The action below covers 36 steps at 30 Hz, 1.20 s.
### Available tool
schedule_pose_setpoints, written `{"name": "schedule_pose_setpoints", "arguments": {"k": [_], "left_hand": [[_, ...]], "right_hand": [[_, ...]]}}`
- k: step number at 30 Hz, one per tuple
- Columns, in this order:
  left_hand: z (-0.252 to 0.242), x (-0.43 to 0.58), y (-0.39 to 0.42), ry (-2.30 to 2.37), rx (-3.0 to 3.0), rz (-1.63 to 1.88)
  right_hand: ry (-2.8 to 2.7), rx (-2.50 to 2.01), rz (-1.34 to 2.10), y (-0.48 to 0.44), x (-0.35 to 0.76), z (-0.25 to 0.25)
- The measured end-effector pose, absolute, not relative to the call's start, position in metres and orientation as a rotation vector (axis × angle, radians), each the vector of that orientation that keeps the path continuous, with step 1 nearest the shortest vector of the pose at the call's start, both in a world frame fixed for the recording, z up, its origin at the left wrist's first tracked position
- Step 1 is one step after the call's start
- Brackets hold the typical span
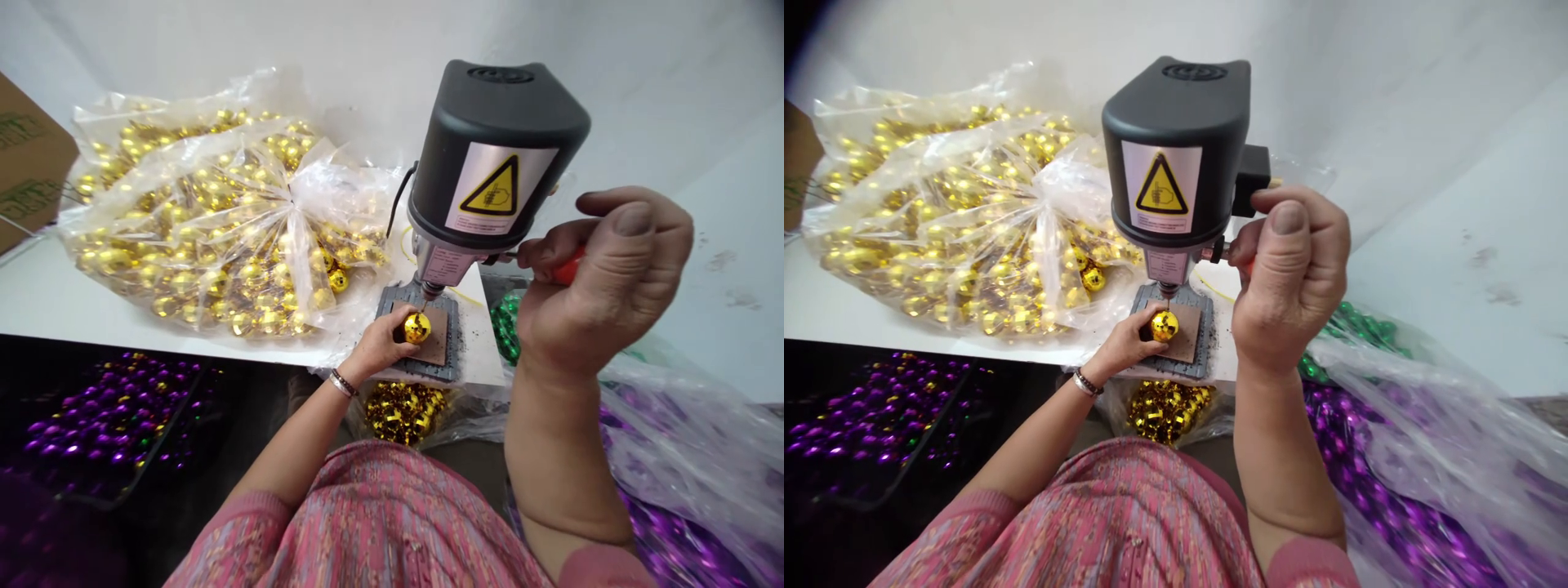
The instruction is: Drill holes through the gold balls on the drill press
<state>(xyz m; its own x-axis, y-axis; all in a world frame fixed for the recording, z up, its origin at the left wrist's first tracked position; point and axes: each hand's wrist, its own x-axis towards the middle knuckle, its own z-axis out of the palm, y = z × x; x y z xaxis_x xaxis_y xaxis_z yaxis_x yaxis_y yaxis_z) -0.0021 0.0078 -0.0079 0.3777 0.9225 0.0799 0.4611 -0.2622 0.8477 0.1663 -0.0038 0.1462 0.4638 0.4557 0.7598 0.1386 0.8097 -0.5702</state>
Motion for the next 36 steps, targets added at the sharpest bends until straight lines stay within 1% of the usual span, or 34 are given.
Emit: {"name": "schedule_pose_setpoints", "arguments": {"k": [8, 10, 14, 16, 20, 23, 28, 31, 33, 34, 36], "left_hand": [[-0.001, -0.027, -0.011, 1.033, 2.154, 0.756], [0.004, -0.036, -0.009, 1.176, 2.134, 0.819], [0.018, -0.053, 0.021, 1.680, 2.090, 0.928], [0.025, -0.058, 0.042, 1.908, 2.094, 0.811], [0.032, -0.063, 0.072, 2.230, 1.988, 0.365], [0.032, -0.061, 0.080, 2.296, 1.976, 0.155], [0.031, -0.062, 0.078, 2.275, 2.050, 0.004], [0.031, -0.065, 0.077, 2.276, 2.088, 0.004], [0.031, -0.066, 0.075, 2.258, 2.111, 0.064], [0.031, -0.067, 0.073, 2.236, 2.113, 0.138], [0.033, -0.068, 0.067, 2.110, 2.067, 0.395]], "right_hand": [[-1.095, -0.578, 0.234, -0.007, 0.168, 0.138], [-1.090, -0.557, 0.239, -0.006, 0.169, 0.136], [-1.068, -0.548, 0.247, -0.006, 0.169, 0.135], [-1.071, -0.559, 0.259, -0.007, 0.169, 0.135], [-1.113, -0.612, 0.243, -0.009, 0.171, 0.135], [-1.131, -0.636, 0.207, -0.009, 0.171, 0.133], [-1.152, -0.634, 0.202, -0.010, 0.171, 0.132], [-1.162, -0.624, 0.236, -0.010, 0.172, 0.131], [-1.159, -0.619, 0.262, -0.010, 0.172, 0.131], [-1.159, -0.618, 0.271, -0.010, 0.172, 0.130], [-1.163, -0.622, 0.278, -0.010, 0.173, 0.130]]}}
